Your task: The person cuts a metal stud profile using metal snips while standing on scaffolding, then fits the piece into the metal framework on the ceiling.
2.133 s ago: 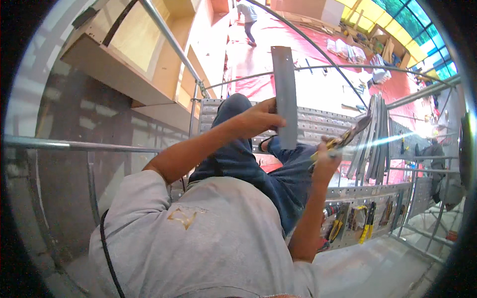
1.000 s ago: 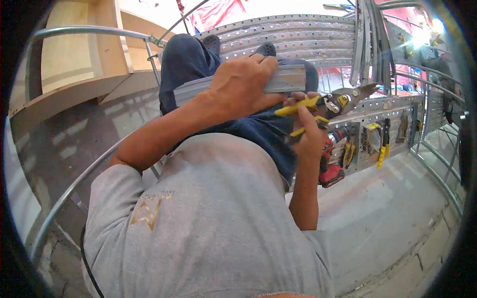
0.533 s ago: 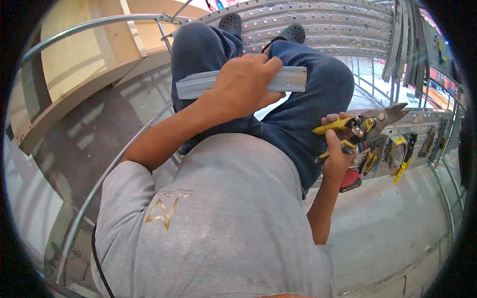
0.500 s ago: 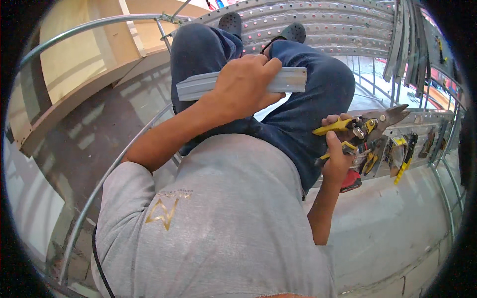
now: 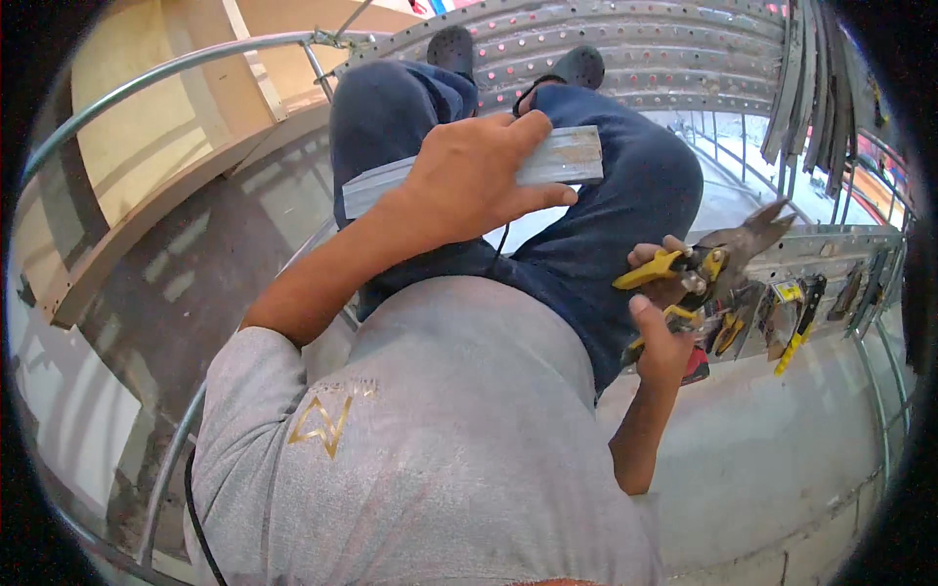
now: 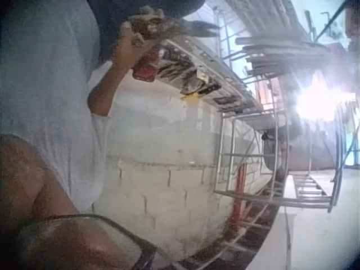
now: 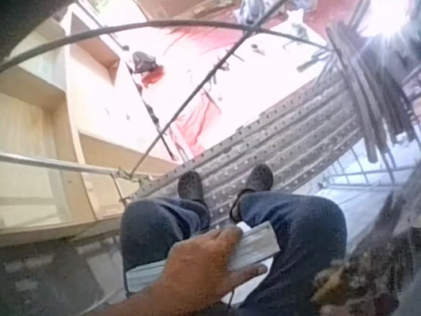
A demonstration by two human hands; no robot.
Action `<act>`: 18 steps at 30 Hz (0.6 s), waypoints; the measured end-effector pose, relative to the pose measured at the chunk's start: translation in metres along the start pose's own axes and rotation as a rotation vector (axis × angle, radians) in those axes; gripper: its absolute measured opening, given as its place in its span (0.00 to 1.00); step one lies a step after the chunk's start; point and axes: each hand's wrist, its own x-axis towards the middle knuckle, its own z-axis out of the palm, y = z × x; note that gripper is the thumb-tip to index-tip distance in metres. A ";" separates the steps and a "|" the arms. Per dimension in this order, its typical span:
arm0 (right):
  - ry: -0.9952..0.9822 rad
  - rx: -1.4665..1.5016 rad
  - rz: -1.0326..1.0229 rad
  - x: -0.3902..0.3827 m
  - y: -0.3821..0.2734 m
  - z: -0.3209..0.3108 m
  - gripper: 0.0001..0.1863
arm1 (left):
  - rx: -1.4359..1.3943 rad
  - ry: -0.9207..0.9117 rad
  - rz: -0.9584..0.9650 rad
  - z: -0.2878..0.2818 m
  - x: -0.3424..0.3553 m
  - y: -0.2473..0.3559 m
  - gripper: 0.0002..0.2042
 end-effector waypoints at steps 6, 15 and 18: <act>-0.193 -0.286 -0.095 -0.016 -0.019 -0.001 0.39 | -0.286 -0.056 0.011 -0.045 0.000 0.014 0.33; -0.252 -0.582 -0.145 -0.023 -0.018 -0.007 0.42 | -0.300 0.032 0.182 -0.084 -0.006 0.046 0.33; -0.284 -0.592 -0.169 -0.022 -0.019 -0.001 0.42 | -0.183 0.096 0.239 -0.079 -0.004 0.046 0.32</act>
